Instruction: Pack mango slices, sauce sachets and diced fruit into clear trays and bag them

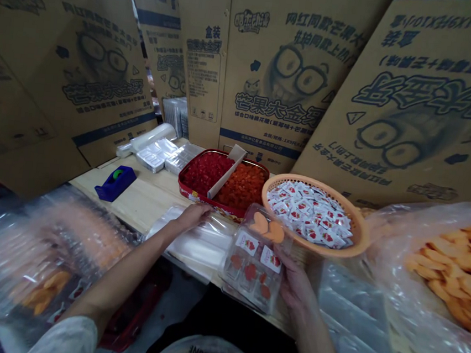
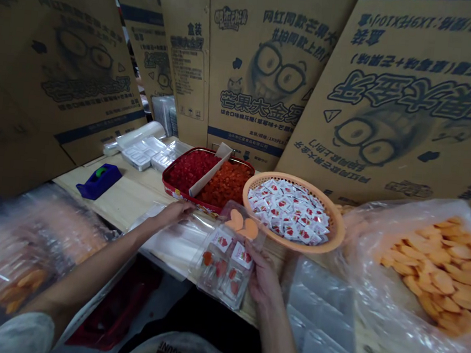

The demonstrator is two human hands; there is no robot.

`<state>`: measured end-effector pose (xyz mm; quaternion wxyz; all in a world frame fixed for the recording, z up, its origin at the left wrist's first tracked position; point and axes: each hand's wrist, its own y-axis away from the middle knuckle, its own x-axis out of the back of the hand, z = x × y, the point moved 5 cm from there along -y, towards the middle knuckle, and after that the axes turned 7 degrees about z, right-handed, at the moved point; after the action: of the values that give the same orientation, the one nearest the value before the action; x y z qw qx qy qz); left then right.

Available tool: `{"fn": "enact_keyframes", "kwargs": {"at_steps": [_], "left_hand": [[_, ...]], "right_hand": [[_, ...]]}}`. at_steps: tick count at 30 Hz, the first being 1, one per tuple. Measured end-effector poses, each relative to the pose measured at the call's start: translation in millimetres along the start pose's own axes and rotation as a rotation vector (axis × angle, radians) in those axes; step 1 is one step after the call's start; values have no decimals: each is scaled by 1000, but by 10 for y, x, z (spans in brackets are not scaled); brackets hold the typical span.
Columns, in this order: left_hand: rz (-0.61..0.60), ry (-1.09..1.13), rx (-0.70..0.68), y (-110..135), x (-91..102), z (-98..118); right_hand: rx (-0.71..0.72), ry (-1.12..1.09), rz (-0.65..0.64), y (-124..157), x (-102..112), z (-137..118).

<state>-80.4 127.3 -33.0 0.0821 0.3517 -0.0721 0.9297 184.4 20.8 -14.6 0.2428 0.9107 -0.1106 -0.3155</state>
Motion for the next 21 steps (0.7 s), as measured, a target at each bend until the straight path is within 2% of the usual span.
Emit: {"fn": "enact_keyframes", "kwargs": {"at_steps": [6,10,14,16,18,21], "left_hand": [[164,96,-10,222,300,403],[130,265,26,475,386,629],[-5,604,222,769,235,677],[-59,668,319,904,116,672],[-72,657,332,1000,27,680],[-21,549,229,1063,-33,690]], "right_hand": [[95,-142,44,-21,4,-117],[160,-277,70,15,-134,-307],[266,-357,87,27,-315,-504],[304,-377,94,1,-395,-549],[327,-410,100,-41,-464,-552],[331,-467,104,-115,-541,-508]]}}
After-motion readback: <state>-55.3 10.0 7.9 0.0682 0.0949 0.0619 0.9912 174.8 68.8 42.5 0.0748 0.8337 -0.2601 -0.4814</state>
